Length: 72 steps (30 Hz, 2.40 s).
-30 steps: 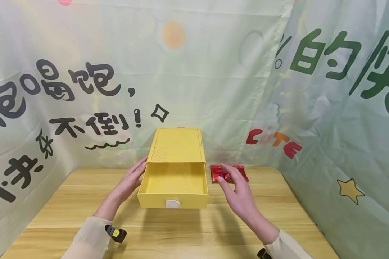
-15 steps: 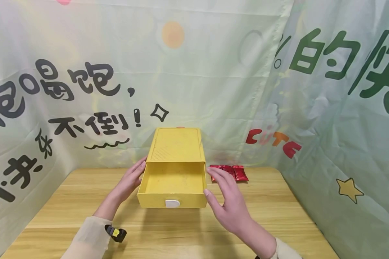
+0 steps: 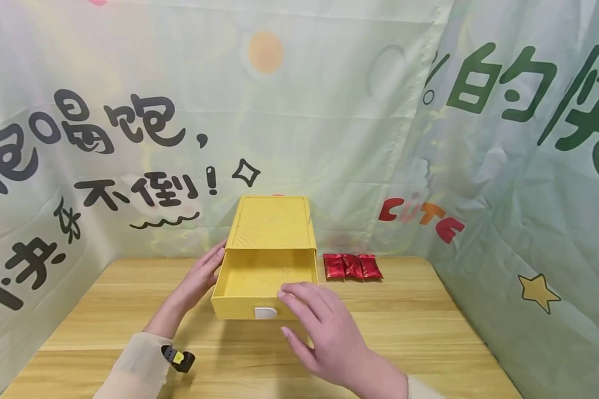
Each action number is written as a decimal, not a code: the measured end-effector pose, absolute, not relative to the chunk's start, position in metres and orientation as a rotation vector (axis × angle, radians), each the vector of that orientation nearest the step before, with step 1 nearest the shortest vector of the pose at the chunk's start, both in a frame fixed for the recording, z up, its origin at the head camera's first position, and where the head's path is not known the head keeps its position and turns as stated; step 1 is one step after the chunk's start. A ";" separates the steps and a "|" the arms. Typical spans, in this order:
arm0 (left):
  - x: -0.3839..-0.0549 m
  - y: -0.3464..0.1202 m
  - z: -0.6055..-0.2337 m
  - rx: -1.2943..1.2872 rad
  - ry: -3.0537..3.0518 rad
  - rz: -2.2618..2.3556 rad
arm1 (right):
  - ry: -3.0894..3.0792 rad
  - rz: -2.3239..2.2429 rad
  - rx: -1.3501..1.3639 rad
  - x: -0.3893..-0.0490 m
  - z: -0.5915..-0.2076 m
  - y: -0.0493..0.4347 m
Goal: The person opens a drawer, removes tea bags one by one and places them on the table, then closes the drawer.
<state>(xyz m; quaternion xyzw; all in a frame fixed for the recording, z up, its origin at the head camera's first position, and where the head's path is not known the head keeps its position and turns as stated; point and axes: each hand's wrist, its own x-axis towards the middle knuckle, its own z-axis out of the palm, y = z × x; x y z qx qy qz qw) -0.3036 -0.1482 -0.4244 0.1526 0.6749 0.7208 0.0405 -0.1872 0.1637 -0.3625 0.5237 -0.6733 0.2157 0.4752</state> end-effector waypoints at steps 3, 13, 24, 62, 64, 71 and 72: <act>-0.304 -0.148 -0.424 0.476 2.066 2.208 | -1.667 0.458 1.297 -0.184 -0.366 0.159; -0.304 -0.147 -0.425 0.468 2.079 2.204 | -1.558 0.160 1.352 -0.188 -0.371 0.145; -0.303 -0.148 -0.423 0.465 2.075 2.208 | -1.636 -0.026 1.365 -0.186 -0.380 0.138; -0.303 -0.148 -0.425 0.474 2.086 2.215 | -1.638 -0.085 1.278 -0.209 -0.396 0.132; -0.303 -0.148 -0.425 0.474 2.081 2.215 | -1.638 -0.080 1.277 -0.211 -0.396 0.131; -0.305 -0.149 -0.427 0.485 2.083 2.212 | -1.647 -0.063 1.272 -0.216 -0.396 0.130; -0.305 -0.148 -0.427 0.485 2.087 2.211 | -1.651 -0.066 1.270 -0.217 -0.396 0.130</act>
